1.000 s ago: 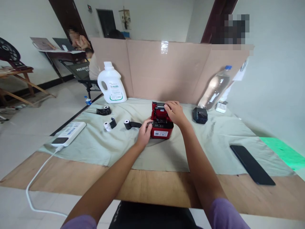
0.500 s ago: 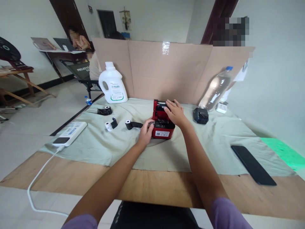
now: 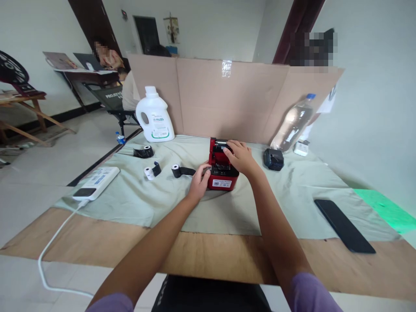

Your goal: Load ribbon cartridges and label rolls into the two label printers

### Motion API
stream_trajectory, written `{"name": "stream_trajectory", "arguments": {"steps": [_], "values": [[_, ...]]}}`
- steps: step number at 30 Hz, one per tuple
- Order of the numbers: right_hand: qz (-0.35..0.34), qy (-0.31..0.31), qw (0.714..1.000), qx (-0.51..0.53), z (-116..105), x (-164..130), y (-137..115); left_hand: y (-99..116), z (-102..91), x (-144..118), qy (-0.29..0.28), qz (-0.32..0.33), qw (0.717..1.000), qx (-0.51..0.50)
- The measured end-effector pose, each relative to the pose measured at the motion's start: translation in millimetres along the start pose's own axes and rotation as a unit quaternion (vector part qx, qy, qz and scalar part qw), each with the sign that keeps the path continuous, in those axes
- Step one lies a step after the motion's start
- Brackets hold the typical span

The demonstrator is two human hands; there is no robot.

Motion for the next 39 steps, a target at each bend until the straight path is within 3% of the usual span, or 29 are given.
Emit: {"name": "stream_trajectory", "arguments": {"steps": [7, 11, 19, 22, 25, 27, 34, 39], "values": [[-0.027, 0.018, 0.999, -0.012, -7, -2, -12, -2, 0.1, 0, -0.004, -0.003, 1.000, 0.002], [-0.020, -0.005, 1.000, -0.013, -4, -3, -14, -4, 0.5, 1, -0.004, -0.003, 1.000, -0.002], [-0.015, -0.102, 0.994, 0.020, 21, 15, 4, -5, 1.0, 1, 0.000, 0.003, 1.000, -0.001], [0.011, -0.194, 0.980, -0.030, 40, 29, 18, -4, 0.7, 1, 0.004, 0.009, 1.000, -0.002], [0.050, -0.310, 0.947, -0.074, 61, 37, 30, -4, 0.8, 2, 0.003, 0.009, 1.000, -0.001], [0.071, -0.352, 0.929, -0.088, 70, 42, 35, -3, 0.9, 2, 0.002, 0.009, 1.000, -0.004], [0.089, -0.408, 0.900, -0.126, 89, 53, 27, 0, -0.1, 1, 0.002, 0.016, 1.000, -0.005], [0.068, -0.390, 0.906, -0.147, 62, 48, 9, 2, -1.7, 2, 0.008, 0.025, 1.000, 0.003]]}}
Point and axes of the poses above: each hand's wrist, its own x-axis towards the middle knuckle, its own z-axis out of the palm, y = z × x, the point moved 7 cm from there along x, towards the middle knuckle, and after that the axes turned 12 degrees about x, right-handed, at the moved point
